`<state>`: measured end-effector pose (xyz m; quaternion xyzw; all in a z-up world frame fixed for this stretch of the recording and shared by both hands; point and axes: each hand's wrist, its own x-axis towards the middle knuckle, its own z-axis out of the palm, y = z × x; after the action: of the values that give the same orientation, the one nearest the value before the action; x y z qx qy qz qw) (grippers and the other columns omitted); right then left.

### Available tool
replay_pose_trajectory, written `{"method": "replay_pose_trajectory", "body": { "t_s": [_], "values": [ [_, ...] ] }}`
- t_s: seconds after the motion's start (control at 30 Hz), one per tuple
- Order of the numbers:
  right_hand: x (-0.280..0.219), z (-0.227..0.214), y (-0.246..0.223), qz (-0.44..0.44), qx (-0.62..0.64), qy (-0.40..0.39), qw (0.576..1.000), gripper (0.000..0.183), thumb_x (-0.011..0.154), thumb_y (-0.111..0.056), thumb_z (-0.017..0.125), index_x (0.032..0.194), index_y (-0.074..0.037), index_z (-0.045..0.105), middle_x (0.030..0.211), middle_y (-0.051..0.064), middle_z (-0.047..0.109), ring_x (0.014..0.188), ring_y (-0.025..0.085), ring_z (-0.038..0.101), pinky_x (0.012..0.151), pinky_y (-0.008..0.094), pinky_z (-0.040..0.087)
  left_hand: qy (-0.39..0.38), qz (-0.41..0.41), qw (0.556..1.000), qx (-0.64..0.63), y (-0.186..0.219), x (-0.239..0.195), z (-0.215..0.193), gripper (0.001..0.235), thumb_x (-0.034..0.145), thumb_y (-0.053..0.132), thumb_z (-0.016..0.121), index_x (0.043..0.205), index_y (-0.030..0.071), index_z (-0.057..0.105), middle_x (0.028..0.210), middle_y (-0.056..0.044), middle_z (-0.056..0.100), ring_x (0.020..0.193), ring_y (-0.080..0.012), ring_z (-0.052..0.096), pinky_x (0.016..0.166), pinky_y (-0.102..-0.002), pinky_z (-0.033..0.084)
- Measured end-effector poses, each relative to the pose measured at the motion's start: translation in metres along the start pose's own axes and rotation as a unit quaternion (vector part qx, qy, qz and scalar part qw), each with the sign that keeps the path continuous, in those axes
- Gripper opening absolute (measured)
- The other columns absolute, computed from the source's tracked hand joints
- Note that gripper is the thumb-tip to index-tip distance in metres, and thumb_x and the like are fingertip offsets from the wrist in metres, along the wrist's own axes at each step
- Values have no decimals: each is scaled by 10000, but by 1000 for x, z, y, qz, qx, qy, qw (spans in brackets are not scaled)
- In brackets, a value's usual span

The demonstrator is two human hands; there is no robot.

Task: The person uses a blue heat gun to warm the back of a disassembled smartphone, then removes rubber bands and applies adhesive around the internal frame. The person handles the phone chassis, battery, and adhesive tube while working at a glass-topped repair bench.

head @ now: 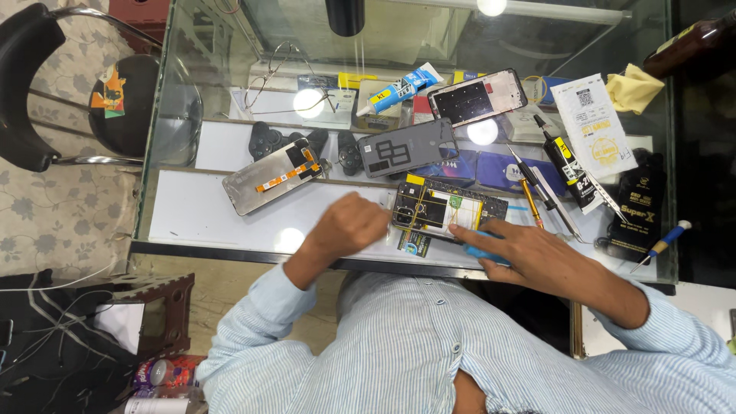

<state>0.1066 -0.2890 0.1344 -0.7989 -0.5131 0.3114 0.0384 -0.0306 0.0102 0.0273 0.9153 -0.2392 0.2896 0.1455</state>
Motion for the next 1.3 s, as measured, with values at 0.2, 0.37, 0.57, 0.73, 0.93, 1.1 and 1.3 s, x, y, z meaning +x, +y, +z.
{"method": "replay_pose_trajectory", "body": {
  "t_s": [0.2, 0.37, 0.57, 0.73, 0.93, 1.1, 1.3],
  "values": [
    [-19, -1, 12, 4, 16, 83, 996, 742, 817, -215, 660, 1528, -298, 463, 1120, 107, 664, 672, 290, 712, 603, 419, 598, 58, -187, 981, -2, -6, -12, -28, 217, 863, 89, 737, 1072, 43, 704, 827, -44, 656, 724, -222, 652, 679, -377, 497],
    [-19, 10, 22, -9, 34, 106, 994, 745, 827, -218, 660, 1541, -293, 458, 1031, 119, 658, 682, 315, 679, 621, 439, 575, 5, -417, 883, -214, 24, 14, 6, 418, 834, 302, 804, 1127, 25, 691, 857, -97, 691, 669, -254, 701, 589, -372, 536],
    [-24, 24, 30, -28, 85, 142, 986, 722, 816, -181, 674, 1504, -244, 464, 940, 123, 637, 683, 292, 647, 620, 430, 550, -43, -504, 840, -198, 20, 26, 40, 341, 816, 355, 832, 820, 32, 724, 707, -105, 732, 642, -251, 722, 595, -374, 543],
    [-27, 34, 38, -4, 119, 144, 982, 722, 801, -159, 685, 1491, -236, 485, 883, 120, 617, 675, 283, 638, 622, 426, 539, -55, -515, 821, -240, 15, 24, 48, 270, 851, 290, 792, 800, 30, 738, 683, -110, 734, 601, -239, 729, 574, -373, 538],
    [-28, 35, 42, -37, 138, 174, 974, 708, 813, -149, 670, 1496, -184, 487, 861, 118, 593, 703, 287, 614, 656, 430, 520, -27, -481, 860, -166, 21, 28, 48, 174, 833, 207, 777, 829, 35, 751, 724, -137, 737, 666, -330, 722, 602, -419, 541],
    [-24, 32, 43, -15, 130, 148, 980, 719, 805, -156, 670, 1499, -189, 483, 822, 128, 555, 692, 289, 588, 659, 442, 499, -54, -487, 869, -71, 33, 41, 51, 102, 819, 147, 759, 816, 45, 746, 761, -182, 722, 712, -407, 697, 618, -489, 542],
    [-21, 33, 45, -64, 137, 166, 974, 671, 817, -161, 665, 1469, -163, 507, 921, 123, 609, 741, 290, 615, 663, 426, 518, -66, -459, 886, 21, 43, 52, 60, 150, 769, 102, 772, 717, 8, 667, 736, -207, 681, 669, -401, 702, 551, -498, 537]
  ]
}}
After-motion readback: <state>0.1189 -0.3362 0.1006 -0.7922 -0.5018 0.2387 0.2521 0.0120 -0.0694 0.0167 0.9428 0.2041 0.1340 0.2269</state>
